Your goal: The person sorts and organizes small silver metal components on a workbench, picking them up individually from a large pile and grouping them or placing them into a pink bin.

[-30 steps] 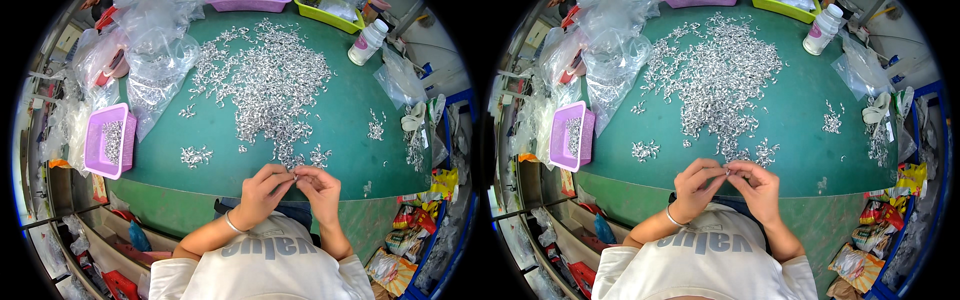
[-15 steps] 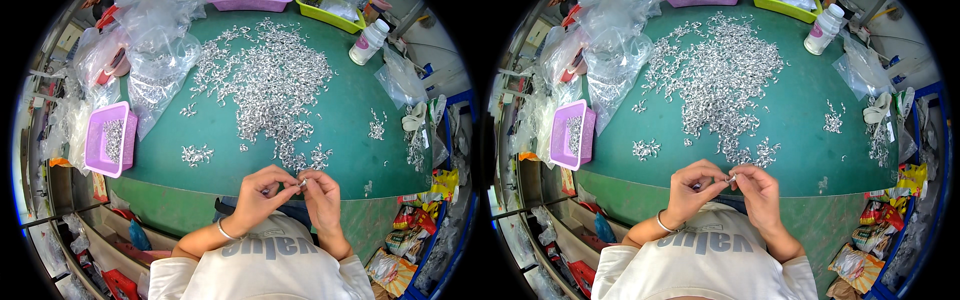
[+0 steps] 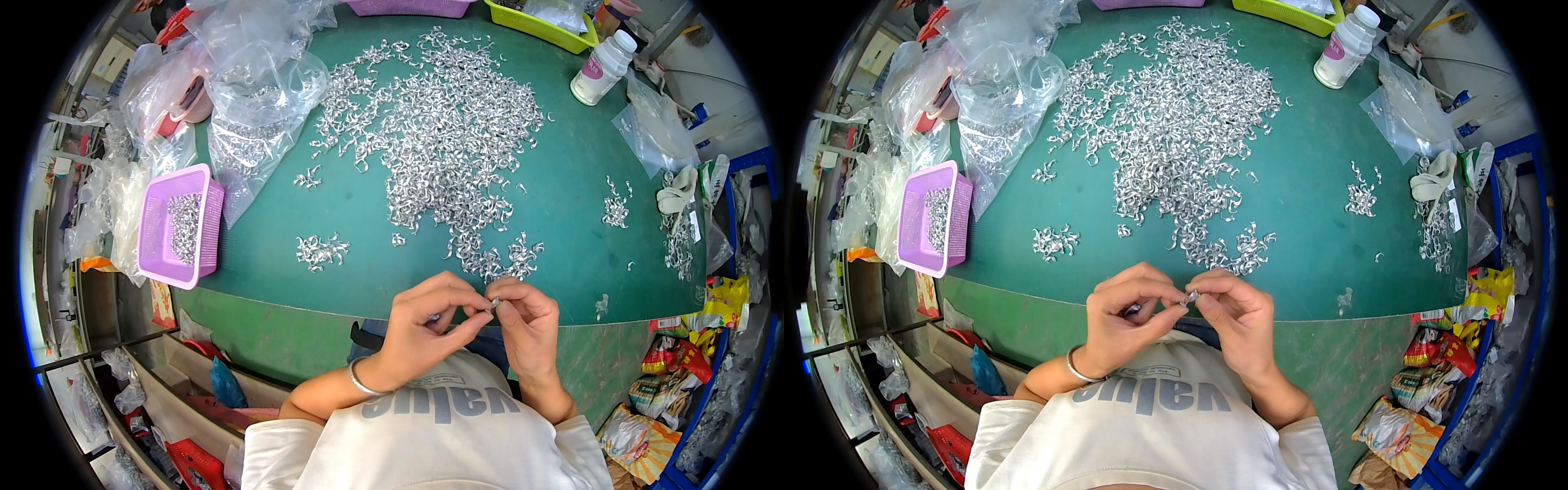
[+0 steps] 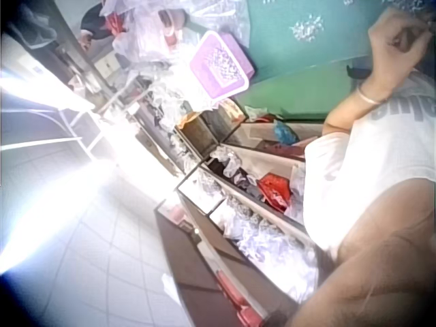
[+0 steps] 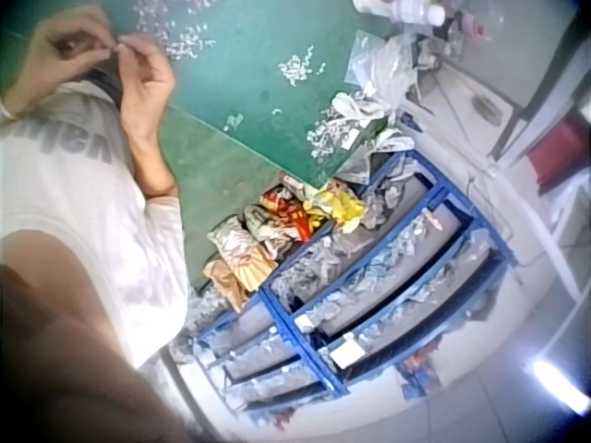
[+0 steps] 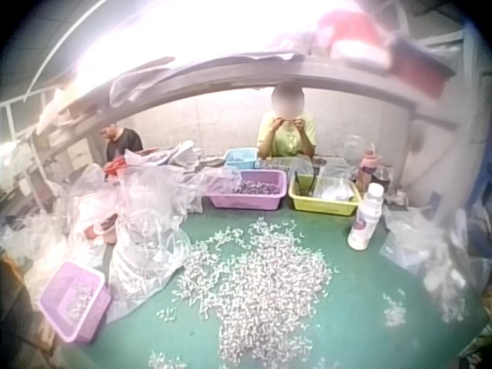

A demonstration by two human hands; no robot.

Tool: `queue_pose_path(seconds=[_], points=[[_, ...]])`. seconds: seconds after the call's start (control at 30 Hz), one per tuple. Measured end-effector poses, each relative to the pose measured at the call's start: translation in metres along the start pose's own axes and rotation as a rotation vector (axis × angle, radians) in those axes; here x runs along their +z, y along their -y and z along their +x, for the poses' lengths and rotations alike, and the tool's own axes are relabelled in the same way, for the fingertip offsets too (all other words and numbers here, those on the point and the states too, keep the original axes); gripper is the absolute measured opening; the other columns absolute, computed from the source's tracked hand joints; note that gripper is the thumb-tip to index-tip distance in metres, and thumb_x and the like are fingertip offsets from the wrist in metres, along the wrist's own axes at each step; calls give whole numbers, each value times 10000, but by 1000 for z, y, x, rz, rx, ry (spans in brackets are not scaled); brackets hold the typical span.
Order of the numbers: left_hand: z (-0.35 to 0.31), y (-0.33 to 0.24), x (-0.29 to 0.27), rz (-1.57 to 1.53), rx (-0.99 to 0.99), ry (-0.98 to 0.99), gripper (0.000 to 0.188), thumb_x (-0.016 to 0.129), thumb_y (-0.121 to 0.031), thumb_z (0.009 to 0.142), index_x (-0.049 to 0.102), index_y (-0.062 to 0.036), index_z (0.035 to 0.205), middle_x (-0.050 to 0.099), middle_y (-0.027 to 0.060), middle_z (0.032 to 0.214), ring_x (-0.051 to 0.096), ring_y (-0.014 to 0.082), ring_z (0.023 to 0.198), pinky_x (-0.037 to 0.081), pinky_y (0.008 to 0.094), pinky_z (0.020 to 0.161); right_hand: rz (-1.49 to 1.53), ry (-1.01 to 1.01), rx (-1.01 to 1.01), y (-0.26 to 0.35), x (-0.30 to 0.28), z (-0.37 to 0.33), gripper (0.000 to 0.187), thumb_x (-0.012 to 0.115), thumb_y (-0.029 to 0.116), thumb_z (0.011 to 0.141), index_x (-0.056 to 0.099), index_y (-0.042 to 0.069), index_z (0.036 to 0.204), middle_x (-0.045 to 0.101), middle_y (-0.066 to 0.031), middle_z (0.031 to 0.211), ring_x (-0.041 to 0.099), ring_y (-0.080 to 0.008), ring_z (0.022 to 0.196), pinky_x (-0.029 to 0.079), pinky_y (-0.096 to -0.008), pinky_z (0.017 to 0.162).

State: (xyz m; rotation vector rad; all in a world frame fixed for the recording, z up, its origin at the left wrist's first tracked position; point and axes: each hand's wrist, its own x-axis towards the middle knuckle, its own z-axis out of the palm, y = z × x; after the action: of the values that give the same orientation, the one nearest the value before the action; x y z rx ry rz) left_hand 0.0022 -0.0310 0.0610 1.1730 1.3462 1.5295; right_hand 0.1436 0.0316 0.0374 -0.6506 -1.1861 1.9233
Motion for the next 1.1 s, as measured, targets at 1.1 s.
queue_pose_path(seconds=[1.1], points=[[-6, 48, -18, -864, -766, 32, 189, 429, -189, 834, 398, -51, 710, 422, 74, 630, 298, 90, 491, 219, 212, 397, -1485, -100, -431, -33, -50, 45, 123, 656, 39, 689, 620, 44, 806, 552, -44, 841, 491, -220, 830, 335, -348, 744]])
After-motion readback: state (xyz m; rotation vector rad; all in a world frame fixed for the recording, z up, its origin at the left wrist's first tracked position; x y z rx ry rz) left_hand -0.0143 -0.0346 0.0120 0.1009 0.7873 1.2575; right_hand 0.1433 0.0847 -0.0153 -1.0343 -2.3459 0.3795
